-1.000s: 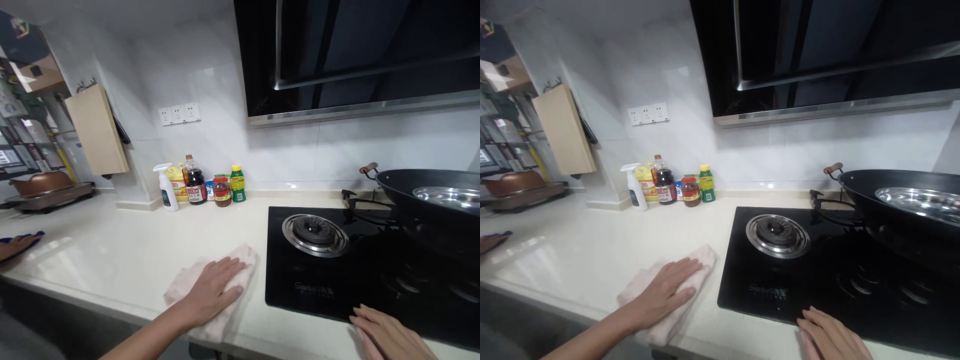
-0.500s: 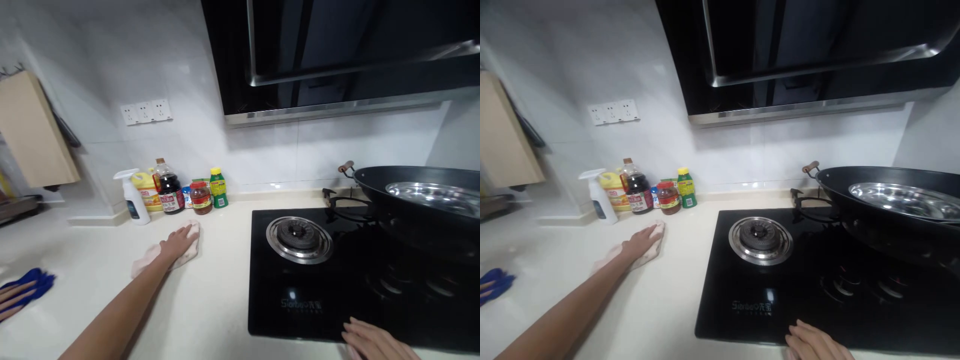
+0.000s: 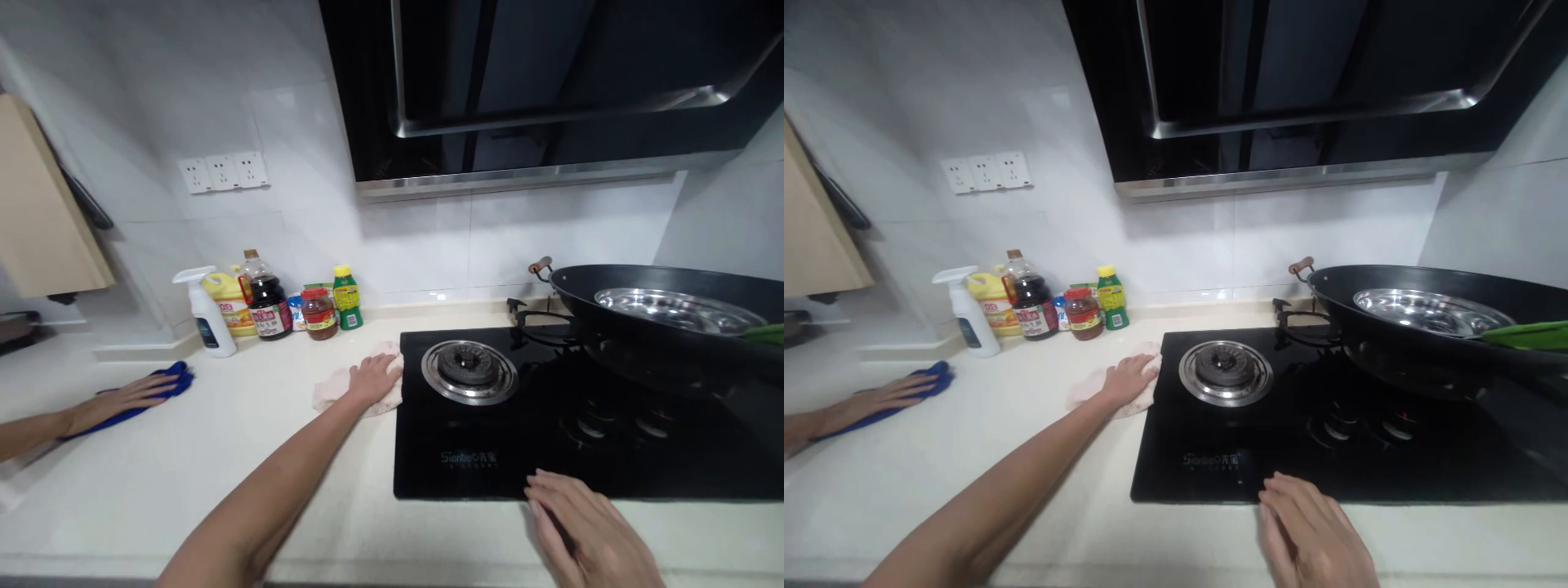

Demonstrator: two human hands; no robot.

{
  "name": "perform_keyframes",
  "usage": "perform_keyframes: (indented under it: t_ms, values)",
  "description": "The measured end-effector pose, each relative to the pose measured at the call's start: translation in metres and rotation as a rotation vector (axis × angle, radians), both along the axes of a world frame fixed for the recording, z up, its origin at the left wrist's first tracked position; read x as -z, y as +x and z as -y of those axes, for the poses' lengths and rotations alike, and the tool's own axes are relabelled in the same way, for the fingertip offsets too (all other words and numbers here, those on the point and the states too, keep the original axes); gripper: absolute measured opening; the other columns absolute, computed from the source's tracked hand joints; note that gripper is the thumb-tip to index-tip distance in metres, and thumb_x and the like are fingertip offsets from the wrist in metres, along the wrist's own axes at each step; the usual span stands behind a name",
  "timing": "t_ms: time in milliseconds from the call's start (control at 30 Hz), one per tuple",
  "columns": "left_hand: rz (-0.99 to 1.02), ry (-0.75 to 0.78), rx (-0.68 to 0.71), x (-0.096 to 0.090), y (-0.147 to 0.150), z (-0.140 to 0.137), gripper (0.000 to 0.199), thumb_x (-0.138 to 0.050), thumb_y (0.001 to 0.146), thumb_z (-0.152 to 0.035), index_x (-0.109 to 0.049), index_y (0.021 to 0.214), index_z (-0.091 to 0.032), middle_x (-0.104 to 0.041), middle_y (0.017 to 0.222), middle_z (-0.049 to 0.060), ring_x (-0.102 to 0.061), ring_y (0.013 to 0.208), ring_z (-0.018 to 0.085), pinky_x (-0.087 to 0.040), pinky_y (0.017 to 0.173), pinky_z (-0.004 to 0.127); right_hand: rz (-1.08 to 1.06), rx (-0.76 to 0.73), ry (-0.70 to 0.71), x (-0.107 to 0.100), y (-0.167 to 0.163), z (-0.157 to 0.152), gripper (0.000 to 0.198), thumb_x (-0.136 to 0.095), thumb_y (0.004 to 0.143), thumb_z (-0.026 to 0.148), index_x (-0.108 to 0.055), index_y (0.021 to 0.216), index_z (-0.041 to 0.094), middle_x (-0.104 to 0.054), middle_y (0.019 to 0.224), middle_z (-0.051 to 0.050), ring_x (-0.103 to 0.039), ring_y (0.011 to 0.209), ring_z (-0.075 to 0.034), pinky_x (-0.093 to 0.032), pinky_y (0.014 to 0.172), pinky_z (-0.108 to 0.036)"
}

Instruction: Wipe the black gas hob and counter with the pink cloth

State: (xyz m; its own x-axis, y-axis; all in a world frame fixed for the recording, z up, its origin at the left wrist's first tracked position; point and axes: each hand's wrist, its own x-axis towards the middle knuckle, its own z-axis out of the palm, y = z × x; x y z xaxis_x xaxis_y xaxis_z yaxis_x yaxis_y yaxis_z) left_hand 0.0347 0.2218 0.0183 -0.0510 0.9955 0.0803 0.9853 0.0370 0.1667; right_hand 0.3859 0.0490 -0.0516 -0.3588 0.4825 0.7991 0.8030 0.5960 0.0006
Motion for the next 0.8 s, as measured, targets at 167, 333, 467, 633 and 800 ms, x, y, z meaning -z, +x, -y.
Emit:
perform_keyframes:
  t_ms: [167,333,467,633,800]
  values:
    - [0.001,-0.002,0.078,-0.002,-0.002,0.090,0.057,-0.032,0.100,-0.059,-0.044,0.152,-0.039,-0.040,0.164,-0.003,-0.035,0.149,0.028,-0.030,0.118,0.052,-0.086,-0.029,-0.056,-0.002,-0.006,0.006,0.025,-0.050,0.102,0.032,-0.072,0.103,0.020,-0.075,0.107,-0.006,-0.070,0.104,-0.020,-0.051,0.091,-0.034]
    - [0.063,0.055,0.178,0.002,0.000,0.173,0.050,-0.040,0.101,-0.053,-0.051,0.148,-0.039,-0.049,0.157,-0.002,-0.042,0.144,0.028,-0.034,0.118,0.051,-0.084,-0.046,-0.032,0.000,-0.007,0.006,0.026,-0.051,0.102,0.034,-0.073,0.104,0.020,-0.075,0.109,-0.006,-0.069,0.104,-0.020,-0.049,0.092,-0.034]
    - [0.078,0.141,0.239,0.004,0.011,0.203,0.046,-0.045,0.100,-0.048,-0.055,0.144,-0.040,-0.053,0.154,0.002,-0.047,0.139,0.031,-0.039,0.115,0.054,-0.073,-0.047,0.001,0.002,-0.006,0.003,0.027,-0.050,0.102,0.034,-0.073,0.104,0.021,-0.075,0.108,-0.005,-0.069,0.104,-0.020,-0.048,0.094,-0.034]
    - [0.084,0.144,0.389,-0.001,0.025,0.199,0.044,-0.044,0.102,-0.047,-0.055,0.144,-0.041,-0.048,0.158,0.000,-0.045,0.141,0.029,-0.040,0.115,0.053,-0.033,-0.034,0.026,0.003,-0.004,0.001,0.024,-0.053,0.101,0.035,-0.073,0.104,0.023,-0.075,0.107,-0.003,-0.069,0.105,-0.019,-0.048,0.095,-0.032]
    - [0.140,-0.063,0.305,-0.007,0.041,0.150,0.052,-0.044,0.099,-0.052,-0.047,0.150,-0.043,-0.038,0.164,-0.003,-0.031,0.152,0.030,-0.028,0.122,0.057,0.065,-0.005,0.052,0.005,0.001,-0.006,0.024,-0.057,0.098,0.041,-0.074,0.105,0.025,-0.076,0.107,-0.003,-0.071,0.102,-0.019,-0.052,0.089,-0.029]
